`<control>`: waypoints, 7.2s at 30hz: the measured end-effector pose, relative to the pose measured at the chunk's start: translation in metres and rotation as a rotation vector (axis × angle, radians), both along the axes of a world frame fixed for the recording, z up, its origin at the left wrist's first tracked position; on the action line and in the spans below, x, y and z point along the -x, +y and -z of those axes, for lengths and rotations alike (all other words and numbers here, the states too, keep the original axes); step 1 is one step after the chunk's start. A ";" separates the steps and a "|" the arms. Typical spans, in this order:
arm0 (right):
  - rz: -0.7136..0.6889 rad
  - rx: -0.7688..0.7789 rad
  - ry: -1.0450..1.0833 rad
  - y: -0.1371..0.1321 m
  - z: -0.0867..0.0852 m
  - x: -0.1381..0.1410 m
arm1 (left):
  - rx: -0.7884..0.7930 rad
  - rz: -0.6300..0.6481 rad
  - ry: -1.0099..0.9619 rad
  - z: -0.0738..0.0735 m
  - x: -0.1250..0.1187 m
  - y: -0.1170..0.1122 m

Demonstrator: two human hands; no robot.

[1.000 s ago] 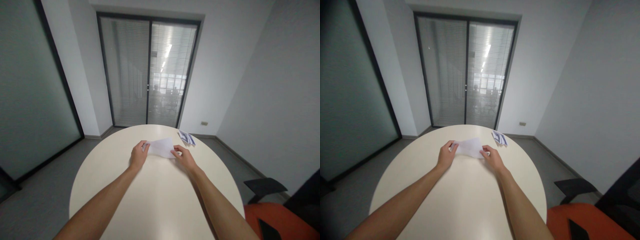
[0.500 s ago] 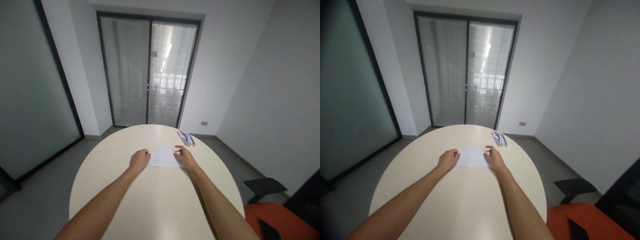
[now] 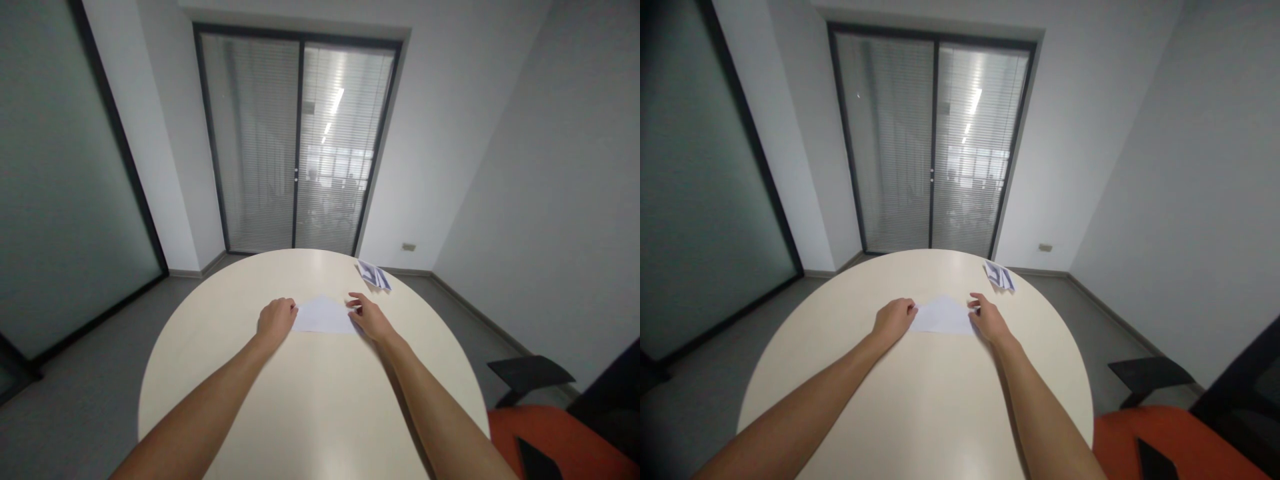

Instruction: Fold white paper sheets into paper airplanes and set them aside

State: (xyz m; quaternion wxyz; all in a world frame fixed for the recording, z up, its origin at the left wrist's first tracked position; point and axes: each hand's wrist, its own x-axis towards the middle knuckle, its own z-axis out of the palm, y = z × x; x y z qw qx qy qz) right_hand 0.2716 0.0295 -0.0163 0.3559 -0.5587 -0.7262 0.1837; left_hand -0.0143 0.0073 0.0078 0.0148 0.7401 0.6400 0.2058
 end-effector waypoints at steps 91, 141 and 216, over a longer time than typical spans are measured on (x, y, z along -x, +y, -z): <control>-0.243 -0.064 -0.454 -0.021 -0.016 0.023 | 0.000 0.446 0.149 -0.001 0.000 -0.001; 0.053 0.015 -0.374 -0.017 -0.029 0.013 | -0.021 0.270 -0.039 -0.003 0.011 0.010; -0.275 -0.054 -0.370 -0.022 -0.018 0.032 | -0.058 0.320 0.203 -0.006 -0.017 -0.018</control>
